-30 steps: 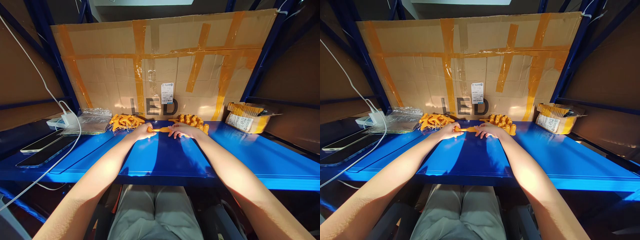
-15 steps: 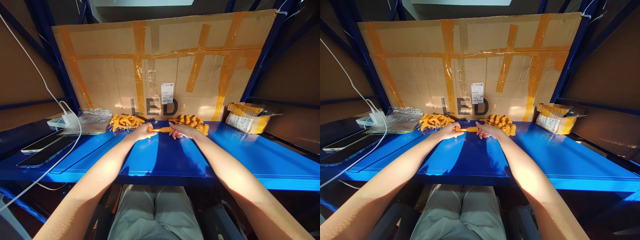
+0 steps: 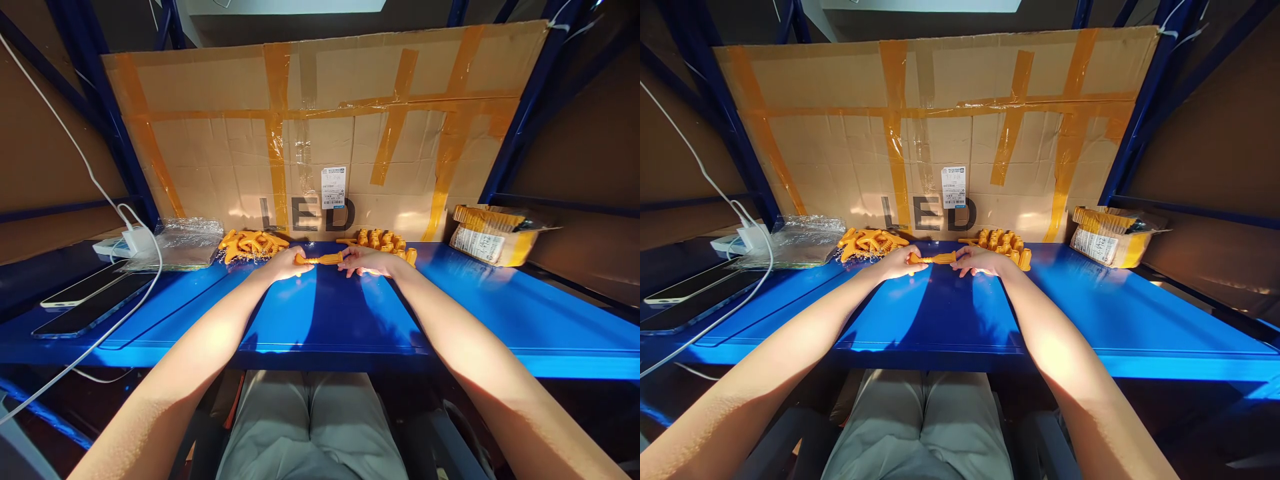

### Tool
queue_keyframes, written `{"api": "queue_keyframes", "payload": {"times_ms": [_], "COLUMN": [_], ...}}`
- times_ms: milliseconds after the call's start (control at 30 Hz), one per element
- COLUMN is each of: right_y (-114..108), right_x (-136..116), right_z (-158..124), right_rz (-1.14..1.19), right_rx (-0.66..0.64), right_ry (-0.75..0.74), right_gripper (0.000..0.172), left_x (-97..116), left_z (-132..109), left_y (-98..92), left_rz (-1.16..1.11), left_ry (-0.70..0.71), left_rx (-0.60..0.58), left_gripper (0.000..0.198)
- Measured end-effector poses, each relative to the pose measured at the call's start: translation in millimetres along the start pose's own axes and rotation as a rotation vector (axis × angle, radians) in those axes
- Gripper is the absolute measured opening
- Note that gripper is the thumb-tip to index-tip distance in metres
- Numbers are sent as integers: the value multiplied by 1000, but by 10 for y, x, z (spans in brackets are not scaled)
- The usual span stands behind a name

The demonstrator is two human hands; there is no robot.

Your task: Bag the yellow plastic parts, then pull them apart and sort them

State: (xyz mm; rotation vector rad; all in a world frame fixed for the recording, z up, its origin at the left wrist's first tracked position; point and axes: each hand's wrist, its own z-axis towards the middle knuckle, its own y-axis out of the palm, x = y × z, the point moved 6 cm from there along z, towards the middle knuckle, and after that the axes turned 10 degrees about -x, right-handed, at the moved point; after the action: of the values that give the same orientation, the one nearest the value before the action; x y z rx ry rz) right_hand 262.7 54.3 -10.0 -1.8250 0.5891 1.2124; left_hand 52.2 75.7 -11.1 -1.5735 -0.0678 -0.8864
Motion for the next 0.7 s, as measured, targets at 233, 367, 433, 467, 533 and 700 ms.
{"api": "queue_keyframes", "payload": {"times_ms": [233, 367, 433, 467, 533, 700], "right_y": [7, 15, 21, 24, 27, 27], "right_x": [12, 8, 4, 0, -7, 6], "right_z": [-3, -22, -29, -31, -34, -15], "right_rz": [14, 24, 26, 27, 24, 10], "right_rx": [11, 35, 35, 34, 31, 10], "right_ry": [15, 39, 43, 41, 33, 22], "right_gripper": [35, 33, 32, 32, 30, 28], "left_x": [-27, -39, -43, -44, -45, -25], "left_z": [7, 20, 25, 25, 23, -2], "left_y": [8, 10, 13, 13, 10, 11], "left_rz": [3, -2, -6, -4, 4, 2], "left_ry": [3, 7, 8, 8, 6, 4], "left_rx": [-10, -10, -16, -18, -16, -27], "left_gripper": [37, 38, 38, 38, 38, 39]}}
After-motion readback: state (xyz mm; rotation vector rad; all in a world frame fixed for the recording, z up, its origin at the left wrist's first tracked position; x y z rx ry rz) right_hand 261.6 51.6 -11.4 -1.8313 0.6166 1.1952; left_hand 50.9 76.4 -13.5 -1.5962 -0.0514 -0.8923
